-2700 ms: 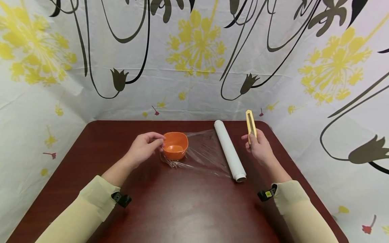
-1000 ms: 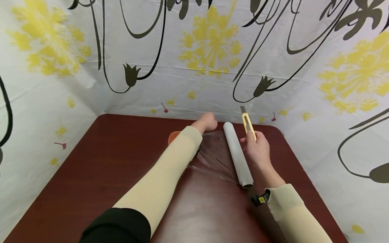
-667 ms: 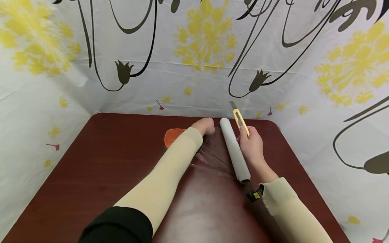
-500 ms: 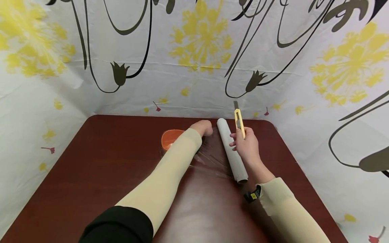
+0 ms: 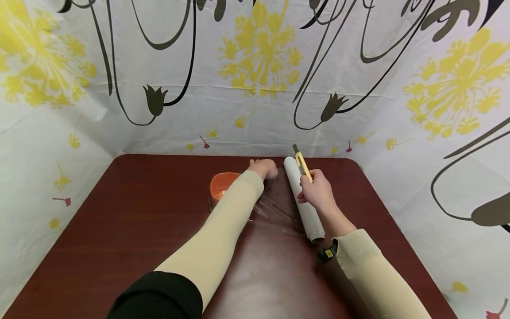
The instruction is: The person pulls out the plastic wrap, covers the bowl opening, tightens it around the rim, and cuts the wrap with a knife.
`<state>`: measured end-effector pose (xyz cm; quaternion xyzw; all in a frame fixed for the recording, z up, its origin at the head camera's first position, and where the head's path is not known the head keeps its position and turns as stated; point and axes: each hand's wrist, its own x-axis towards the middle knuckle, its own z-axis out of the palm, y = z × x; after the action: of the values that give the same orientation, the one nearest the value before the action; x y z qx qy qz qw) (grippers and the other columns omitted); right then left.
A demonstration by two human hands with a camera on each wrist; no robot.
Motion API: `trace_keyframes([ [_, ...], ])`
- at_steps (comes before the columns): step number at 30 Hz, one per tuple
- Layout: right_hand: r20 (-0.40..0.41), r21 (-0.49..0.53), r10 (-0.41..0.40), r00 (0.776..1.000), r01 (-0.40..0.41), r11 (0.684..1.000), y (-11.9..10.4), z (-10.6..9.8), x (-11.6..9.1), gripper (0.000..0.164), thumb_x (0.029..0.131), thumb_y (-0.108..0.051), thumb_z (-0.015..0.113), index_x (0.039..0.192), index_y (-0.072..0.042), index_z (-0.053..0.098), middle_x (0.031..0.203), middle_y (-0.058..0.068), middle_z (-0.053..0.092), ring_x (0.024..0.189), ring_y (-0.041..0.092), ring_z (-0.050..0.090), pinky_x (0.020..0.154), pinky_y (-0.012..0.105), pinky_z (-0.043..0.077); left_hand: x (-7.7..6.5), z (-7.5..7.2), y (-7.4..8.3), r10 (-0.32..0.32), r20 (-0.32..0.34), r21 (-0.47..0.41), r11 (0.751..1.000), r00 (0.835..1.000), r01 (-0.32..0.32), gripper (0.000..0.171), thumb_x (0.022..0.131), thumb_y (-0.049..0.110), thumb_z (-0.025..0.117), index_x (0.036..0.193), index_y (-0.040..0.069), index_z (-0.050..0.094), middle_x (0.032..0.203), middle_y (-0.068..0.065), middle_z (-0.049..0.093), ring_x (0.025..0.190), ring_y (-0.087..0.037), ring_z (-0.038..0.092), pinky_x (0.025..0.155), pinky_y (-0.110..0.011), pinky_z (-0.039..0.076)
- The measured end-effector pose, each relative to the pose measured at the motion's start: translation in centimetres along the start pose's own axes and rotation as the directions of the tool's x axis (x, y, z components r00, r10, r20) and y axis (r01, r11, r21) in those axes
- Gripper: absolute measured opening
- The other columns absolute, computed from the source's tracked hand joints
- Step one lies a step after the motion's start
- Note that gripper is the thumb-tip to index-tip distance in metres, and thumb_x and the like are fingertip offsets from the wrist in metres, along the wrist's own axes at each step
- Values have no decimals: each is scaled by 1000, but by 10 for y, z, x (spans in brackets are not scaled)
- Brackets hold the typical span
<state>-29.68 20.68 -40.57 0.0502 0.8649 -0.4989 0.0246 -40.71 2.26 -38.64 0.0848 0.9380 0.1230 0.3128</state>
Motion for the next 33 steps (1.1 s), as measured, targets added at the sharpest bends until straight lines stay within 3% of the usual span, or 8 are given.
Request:
trace_keyframes([
  [2,18,-42,0,1000,1,999,0,1,2,50,109,-26,45,152,-1,43,122,23,66,68,18,74,68,39,67,2,1,0,-7,0,1,1000,1000,7,45,119,25,32,153,20,60,183,-5,27,169,-30,23,140,-48,9],
  [6,51,-165,-15,999,24,986,2,4,8,56,110,-28,46,162,-8,39,113,21,66,69,22,73,65,39,65,9,2,-1,-16,-40,-20,1000,999,15,33,118,22,39,128,17,70,180,-6,35,166,-26,32,140,-52,13],
  [9,74,-291,-49,996,69,954,4,7,11,59,110,-28,44,167,-14,38,105,20,69,66,23,71,60,37,62,16,6,-4,-13,-98,-15,1000,995,11,27,117,18,43,105,14,67,176,-4,41,162,-23,39,139,-53,17],
  [12,86,-393,-72,994,100,914,3,11,13,60,109,-26,44,168,-19,40,93,17,72,60,23,68,55,36,58,25,12,-10,3,-193,-21,1000,981,-7,26,115,12,48,94,12,63,168,-4,53,153,-22,50,138,-54,21],
  [16,94,-464,-61,994,98,881,1,16,16,61,108,-26,45,169,-24,43,84,13,72,55,22,64,52,35,54,36,22,-16,32,-312,-47,998,949,-49,20,112,5,55,100,11,70,153,-6,66,139,-25,63,136,-58,25],
  [20,105,-499,-24,994,73,863,-3,19,17,63,107,-24,46,169,-28,44,91,13,75,52,21,60,49,34,51,40,26,-17,45,-365,-40,997,930,-64,19,111,6,59,119,12,75,149,-7,69,138,-29,65,133,-59,32],
  [26,118,-532,-3,993,66,844,-7,23,17,61,109,-24,46,170,-26,43,105,16,78,49,16,49,47,31,44,38,26,-16,39,-383,-33,998,923,-56,18,112,9,58,117,15,75,138,-5,74,120,-26,70,129,-58,39],
  [33,117,-546,-17,993,79,834,-10,26,16,60,110,-24,47,169,-23,45,131,20,76,52,17,46,50,31,42,36,25,-14,43,-370,-29,998,928,-57,19,113,10,55,110,15,73,126,-4,75,106,-23,67,123,-53,46],
])
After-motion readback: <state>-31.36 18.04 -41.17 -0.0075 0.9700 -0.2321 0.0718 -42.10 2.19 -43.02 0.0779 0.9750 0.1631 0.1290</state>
